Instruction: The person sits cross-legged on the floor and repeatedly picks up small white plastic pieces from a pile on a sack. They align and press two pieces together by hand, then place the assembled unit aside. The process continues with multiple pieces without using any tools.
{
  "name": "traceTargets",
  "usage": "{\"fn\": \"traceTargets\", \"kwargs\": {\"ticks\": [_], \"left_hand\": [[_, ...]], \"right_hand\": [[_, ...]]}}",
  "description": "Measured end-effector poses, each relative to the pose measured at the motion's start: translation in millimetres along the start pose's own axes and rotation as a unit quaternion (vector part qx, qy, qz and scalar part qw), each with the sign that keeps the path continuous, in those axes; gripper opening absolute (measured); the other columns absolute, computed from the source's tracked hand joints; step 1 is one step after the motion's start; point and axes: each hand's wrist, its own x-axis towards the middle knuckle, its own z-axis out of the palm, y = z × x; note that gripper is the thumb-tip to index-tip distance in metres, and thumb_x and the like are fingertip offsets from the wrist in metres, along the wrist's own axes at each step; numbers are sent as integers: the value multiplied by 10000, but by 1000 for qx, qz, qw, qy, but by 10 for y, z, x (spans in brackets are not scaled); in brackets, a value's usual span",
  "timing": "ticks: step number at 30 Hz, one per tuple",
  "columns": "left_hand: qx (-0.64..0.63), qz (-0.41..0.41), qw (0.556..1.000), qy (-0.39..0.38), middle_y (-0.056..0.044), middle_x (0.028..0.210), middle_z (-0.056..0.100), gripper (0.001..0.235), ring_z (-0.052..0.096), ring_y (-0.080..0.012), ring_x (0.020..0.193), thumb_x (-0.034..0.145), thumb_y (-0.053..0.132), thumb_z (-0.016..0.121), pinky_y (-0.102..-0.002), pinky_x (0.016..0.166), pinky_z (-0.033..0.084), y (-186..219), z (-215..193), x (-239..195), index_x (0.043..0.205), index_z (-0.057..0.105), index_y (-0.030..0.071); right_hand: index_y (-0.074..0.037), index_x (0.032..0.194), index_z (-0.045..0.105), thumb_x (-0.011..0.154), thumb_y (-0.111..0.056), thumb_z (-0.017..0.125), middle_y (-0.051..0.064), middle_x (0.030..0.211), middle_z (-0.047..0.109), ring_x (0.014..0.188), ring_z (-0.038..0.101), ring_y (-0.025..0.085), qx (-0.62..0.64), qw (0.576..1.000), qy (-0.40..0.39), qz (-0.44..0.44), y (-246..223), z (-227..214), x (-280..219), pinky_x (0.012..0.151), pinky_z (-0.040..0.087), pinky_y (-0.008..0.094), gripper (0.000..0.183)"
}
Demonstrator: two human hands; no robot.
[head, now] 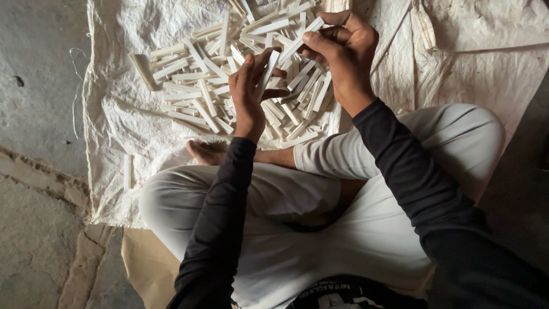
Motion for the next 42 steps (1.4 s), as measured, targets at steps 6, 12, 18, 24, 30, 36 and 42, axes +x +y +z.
{"fn": "traceTargets", "kwargs": {"ticks": [6,12,18,24,30,36,42], "left_hand": [[46,7,999,-6,-248,1096,711,680,757,-312,1005,1047,480,528,-432,679,664,-21,24,-20,1403,611,-93],[35,6,999,-2,-212,1223,710,693,731,-259,1147,1026,494,534,-410,671,698,-33,35,-44,1406,585,-82],[11,2,1000,5,-181,1249,717,684,760,-238,979,1031,493,527,-391,649,648,-130,-69,-8,1377,606,-92],[46,44,997,40,-159,1162,779,563,538,-106,591,1088,408,561,-269,500,419,-259,-168,24,1267,700,-108],[109,6,992,57,-18,630,539,538,402,-53,434,1057,417,567,-242,395,293,-142,-148,17,1231,752,-57],[187,13,982,-7,23,690,619,543,448,-52,458,1044,448,574,-243,404,310,89,-67,0,1236,742,-32],[90,-92,992,3,2,576,506,571,392,-79,411,983,476,657,-260,390,252,317,7,-18,1176,757,-53]], "right_hand": [[18,1166,641,955,6,788,143,929,765,788,767,182,-14,1000,-17,-17,84,60,-25,712,676,305,257],[52,1132,648,935,-17,772,133,881,758,722,761,164,-40,998,-47,3,200,176,-109,661,673,288,243],[55,1075,680,920,-22,807,131,856,759,712,750,162,-65,993,-93,-11,260,239,-196,650,646,266,214],[43,1099,711,964,8,781,121,895,744,757,735,129,-90,988,-106,-63,345,236,-227,678,641,265,156],[48,1137,723,971,46,724,112,904,754,765,754,116,-143,982,-105,-65,326,220,-285,686,680,259,165],[60,1197,707,951,69,723,119,908,751,766,750,133,-144,983,-106,-49,274,198,-316,719,702,294,247],[48,1128,732,931,64,723,149,946,781,804,808,199,-35,989,-139,25,247,108,-233,697,715,315,198]]}}
